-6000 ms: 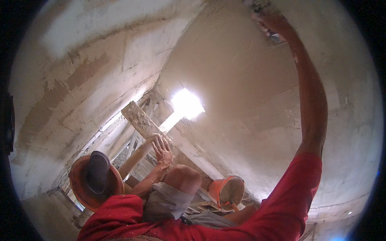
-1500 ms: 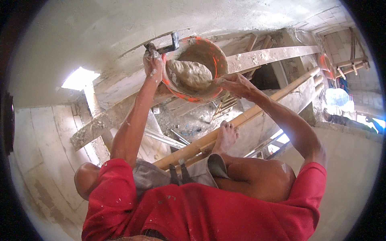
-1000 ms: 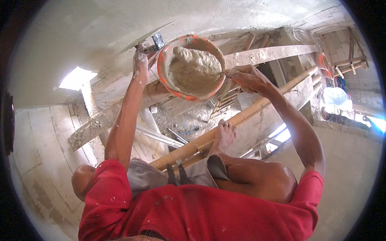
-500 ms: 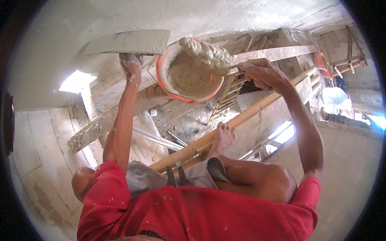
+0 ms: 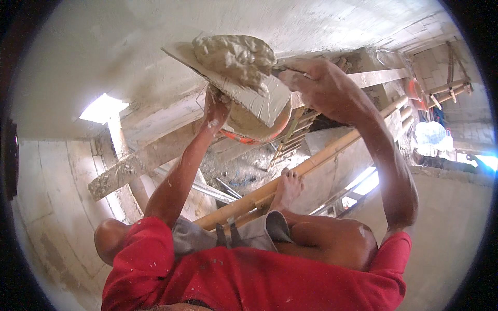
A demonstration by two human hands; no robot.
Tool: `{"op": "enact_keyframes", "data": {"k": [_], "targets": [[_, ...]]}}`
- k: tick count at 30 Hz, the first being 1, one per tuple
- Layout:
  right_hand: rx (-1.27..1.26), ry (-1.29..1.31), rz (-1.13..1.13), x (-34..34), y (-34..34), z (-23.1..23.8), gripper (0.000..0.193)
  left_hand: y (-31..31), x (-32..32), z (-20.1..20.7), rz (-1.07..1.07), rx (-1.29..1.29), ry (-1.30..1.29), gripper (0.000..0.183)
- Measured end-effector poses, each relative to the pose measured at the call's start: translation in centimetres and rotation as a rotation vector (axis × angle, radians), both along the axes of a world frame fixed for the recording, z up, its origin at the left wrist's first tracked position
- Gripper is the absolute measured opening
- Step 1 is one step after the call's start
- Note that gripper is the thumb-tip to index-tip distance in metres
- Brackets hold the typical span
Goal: The person scoops plaster from a bucket with a trowel and applies it to the ceiling, smoothing the surface with a trowel. The person repeatedly scoops plaster and applies it to the ceiling.
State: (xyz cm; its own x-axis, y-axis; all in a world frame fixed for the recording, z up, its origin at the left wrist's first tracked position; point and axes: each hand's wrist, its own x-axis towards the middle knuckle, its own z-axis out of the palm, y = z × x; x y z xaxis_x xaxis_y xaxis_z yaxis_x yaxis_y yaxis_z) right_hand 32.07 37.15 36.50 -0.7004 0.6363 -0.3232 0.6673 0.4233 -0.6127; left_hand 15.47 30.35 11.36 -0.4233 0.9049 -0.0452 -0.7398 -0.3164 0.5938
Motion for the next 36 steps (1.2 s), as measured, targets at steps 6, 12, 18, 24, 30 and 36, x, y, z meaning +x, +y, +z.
{"op": "enact_keyframes", "data": {"k": [6, 12, 18, 24, 30, 36], "targets": [[0.26, 0.133, 0.021, -1.4, -1.4, -0.4, 0.028, -0.3, 0.1, 0.7, -0.108, -0.022, -0.084, 0.053], [0.487, 0.231, 0.056, -1.2, -1.2, -0.8, 0.028, -0.3, -0.1, 2.8, -0.268, -0.157, 0.066, 0.043], [0.493, 0.213, 0.045, -1.1, -0.2, -0.8, 0.03, -0.4, -1.3, 0.5, -0.041, -0.037, 1.044, 0.04], [0.565, 0.425, 0.062, 3.1, 3.8, -8.7, 0.035, -0.6, -1.8, 5.8, 0.022, -0.156, 1.538, 0.049], [0.371, 0.58, 0.135, 5.4, 4.1, -15.3, 0.042, -0.9, -3.0, 2.4, -0.093, -0.108, 1.453, 0.058], [0.688, 0.502, 0.217, 6.0, 2.7, -14.8, 0.042, -1.2, -4.4, 1.5, -0.217, -0.36, 1.371, 0.062]]}}
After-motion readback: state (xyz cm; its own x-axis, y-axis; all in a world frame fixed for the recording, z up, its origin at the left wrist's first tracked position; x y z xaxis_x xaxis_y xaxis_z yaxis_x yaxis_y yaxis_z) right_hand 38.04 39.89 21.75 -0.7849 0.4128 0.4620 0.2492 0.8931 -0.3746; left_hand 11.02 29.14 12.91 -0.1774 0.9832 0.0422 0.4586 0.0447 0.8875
